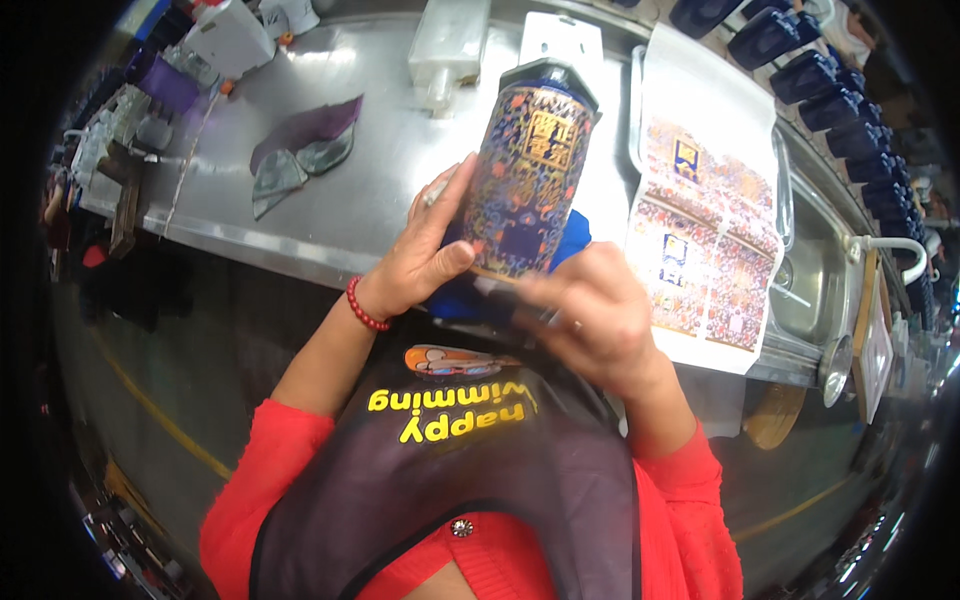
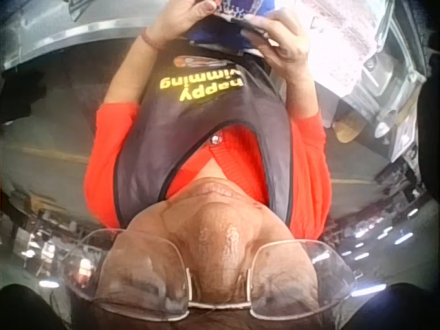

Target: The person applies decorative stickers to a blue cylindrical container, smoothing each sticker with fingers and a small black tool. The person rotates the container to access different sides and continues applying stickers around the surface.

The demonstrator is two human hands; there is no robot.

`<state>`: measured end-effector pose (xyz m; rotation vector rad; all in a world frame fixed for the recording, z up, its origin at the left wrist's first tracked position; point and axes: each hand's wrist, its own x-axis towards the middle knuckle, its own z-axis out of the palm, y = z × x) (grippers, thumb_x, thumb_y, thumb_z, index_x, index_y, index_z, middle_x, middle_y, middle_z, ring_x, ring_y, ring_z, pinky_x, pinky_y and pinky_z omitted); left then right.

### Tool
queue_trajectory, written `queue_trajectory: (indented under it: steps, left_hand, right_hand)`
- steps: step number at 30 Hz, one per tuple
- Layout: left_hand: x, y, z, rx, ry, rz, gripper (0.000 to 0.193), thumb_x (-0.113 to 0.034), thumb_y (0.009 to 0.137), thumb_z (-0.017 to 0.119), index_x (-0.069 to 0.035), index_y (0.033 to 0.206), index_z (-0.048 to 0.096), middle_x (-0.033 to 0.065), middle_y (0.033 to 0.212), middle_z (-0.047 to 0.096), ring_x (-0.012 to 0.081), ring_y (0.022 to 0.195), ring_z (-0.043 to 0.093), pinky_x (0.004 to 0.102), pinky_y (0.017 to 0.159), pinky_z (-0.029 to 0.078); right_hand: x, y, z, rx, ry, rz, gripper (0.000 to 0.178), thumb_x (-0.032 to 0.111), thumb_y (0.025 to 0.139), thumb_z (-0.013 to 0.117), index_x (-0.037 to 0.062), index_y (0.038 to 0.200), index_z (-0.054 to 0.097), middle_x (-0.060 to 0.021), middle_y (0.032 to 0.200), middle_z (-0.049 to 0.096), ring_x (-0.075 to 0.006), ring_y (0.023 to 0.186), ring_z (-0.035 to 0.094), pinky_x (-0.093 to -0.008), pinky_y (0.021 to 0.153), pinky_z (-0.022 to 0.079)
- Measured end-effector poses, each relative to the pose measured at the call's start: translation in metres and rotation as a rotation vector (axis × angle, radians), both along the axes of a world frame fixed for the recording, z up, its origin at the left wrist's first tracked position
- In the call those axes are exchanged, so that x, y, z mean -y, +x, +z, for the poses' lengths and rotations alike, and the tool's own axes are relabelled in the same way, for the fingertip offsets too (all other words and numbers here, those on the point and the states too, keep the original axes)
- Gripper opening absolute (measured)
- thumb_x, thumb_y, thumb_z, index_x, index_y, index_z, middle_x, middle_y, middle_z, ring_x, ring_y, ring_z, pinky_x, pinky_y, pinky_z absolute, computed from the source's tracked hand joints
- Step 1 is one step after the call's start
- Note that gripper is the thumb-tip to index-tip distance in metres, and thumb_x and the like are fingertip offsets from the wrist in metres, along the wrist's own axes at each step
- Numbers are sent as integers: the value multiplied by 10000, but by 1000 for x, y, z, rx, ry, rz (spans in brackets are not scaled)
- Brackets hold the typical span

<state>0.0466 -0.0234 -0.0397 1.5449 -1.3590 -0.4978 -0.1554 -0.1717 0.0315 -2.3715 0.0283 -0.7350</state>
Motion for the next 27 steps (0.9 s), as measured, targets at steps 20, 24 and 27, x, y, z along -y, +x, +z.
queue_trajectory:
  steps: [20,24,27]
  left_hand:
    - [74,58,59,771,-224,-50,655,-663,1032,298,-257,1456,587,-11,1270,708,251,1429,397,621,1208,15]
    - [77,62,44,634,-190,37,694,-616,1054,326,-125,1505,518,48,1361,663,301,1448,375,593,1216,24]
    - [49,45,32,460,-135,88,900,-716,988,385,-7,1542,397,150,1513,508,347,1472,326,602,1209,60]
  right_hand:
    - [68,-2,-6,-283,176,52,210,113,865,776,24,1043,708,-58,816,667,-104,644,635,-274,565,488]
    - [71,54,27,-157,528,-55,199,41,903,748,90,1095,726,-40,804,637,-100,705,642,-218,555,452]
    - [60,72,47,335,-450,-283,215,110,806,797,98,1008,725,-34,750,538,-199,645,531,-365,607,437]
